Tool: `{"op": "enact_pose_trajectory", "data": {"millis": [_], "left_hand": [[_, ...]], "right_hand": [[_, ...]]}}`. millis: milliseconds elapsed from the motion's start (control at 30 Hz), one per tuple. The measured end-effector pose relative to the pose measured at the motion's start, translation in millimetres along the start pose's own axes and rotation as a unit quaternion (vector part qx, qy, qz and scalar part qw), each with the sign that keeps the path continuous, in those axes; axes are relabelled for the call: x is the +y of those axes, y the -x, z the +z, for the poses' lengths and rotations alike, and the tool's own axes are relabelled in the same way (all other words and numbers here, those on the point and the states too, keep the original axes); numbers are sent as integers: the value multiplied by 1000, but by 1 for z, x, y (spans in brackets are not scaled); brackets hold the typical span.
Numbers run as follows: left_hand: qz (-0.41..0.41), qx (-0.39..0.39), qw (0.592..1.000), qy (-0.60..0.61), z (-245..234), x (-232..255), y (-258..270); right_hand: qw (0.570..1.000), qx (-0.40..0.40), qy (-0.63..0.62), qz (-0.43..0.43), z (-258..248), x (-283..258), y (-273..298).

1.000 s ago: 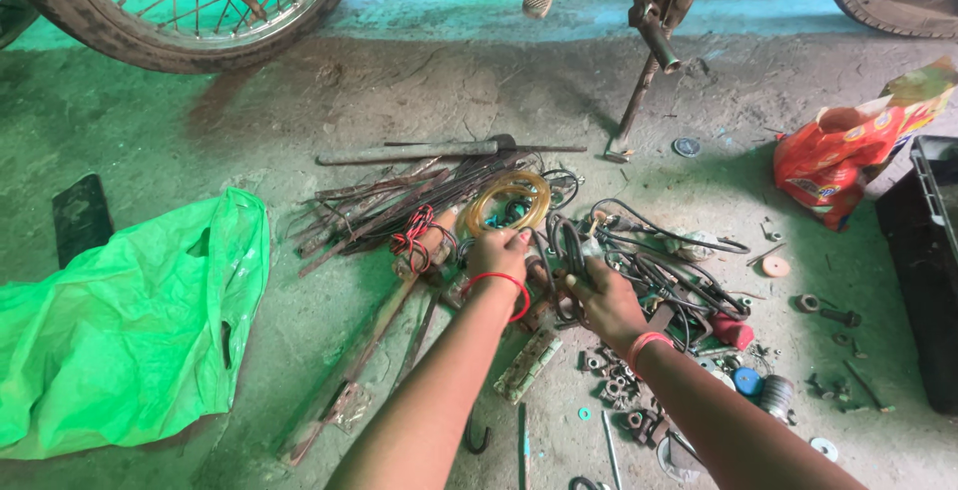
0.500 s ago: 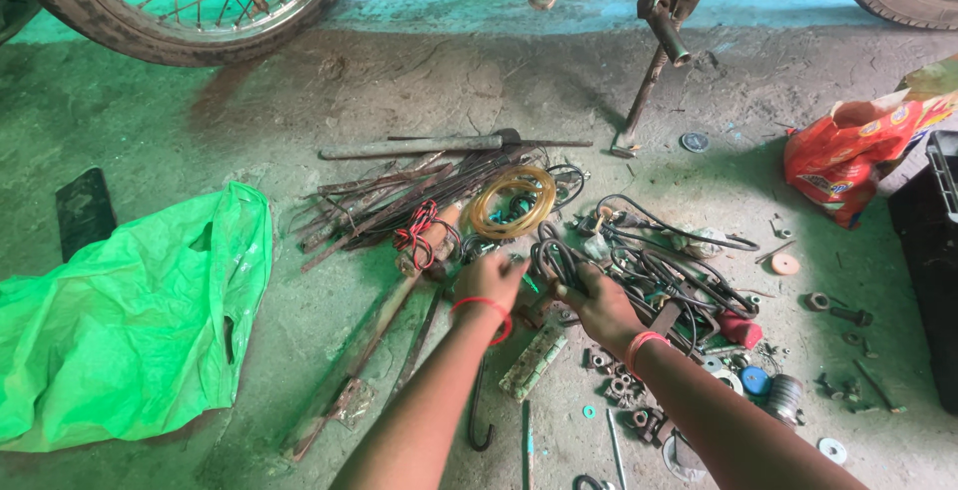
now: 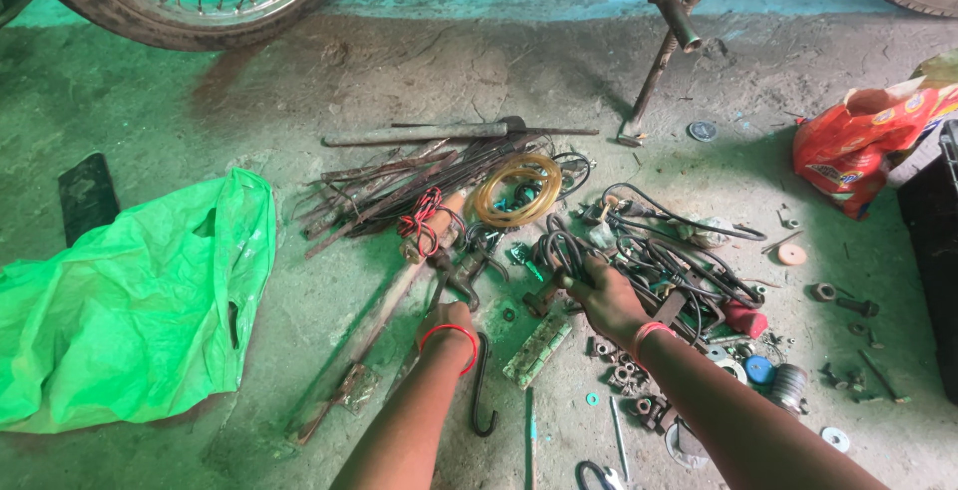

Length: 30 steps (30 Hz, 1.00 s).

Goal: The person sorts through a pile of tools and motorcycle parts on the floor, picking up items like wrenches, pliers, and metal rods, and placing them into a black toolbox or a green plastic bag. The person handles various small parts and wires, organizing them into the container.

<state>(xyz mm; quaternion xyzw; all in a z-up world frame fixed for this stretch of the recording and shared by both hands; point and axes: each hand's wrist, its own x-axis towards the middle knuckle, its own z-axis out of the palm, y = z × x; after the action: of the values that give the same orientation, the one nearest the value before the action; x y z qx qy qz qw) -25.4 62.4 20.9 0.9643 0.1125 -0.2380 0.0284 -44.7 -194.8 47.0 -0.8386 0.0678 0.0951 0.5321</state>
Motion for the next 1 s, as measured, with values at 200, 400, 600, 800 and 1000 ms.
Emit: {"op": "enact_pose_trajectory", "data": {"millis": [200, 400, 600, 800, 1000], "left_hand": [[-25, -16, 1000, 10, 3, 6, 2], [-16, -36, 999, 28, -3, 10, 0], [19, -84, 990, 108, -15, 10, -5], [40, -108, 937, 331, -13, 28, -34], [160, 84, 957, 229, -27, 52, -21]], "right_hand": [[999, -7, 37, 21, -1, -4, 2], [999, 4, -36, -24, -1, 0, 0], [999, -8, 32, 37, -3, 12, -4], [999, 17, 31, -7, -5, 11, -3], [1000, -1, 3, -1, -6, -10, 6]]}}
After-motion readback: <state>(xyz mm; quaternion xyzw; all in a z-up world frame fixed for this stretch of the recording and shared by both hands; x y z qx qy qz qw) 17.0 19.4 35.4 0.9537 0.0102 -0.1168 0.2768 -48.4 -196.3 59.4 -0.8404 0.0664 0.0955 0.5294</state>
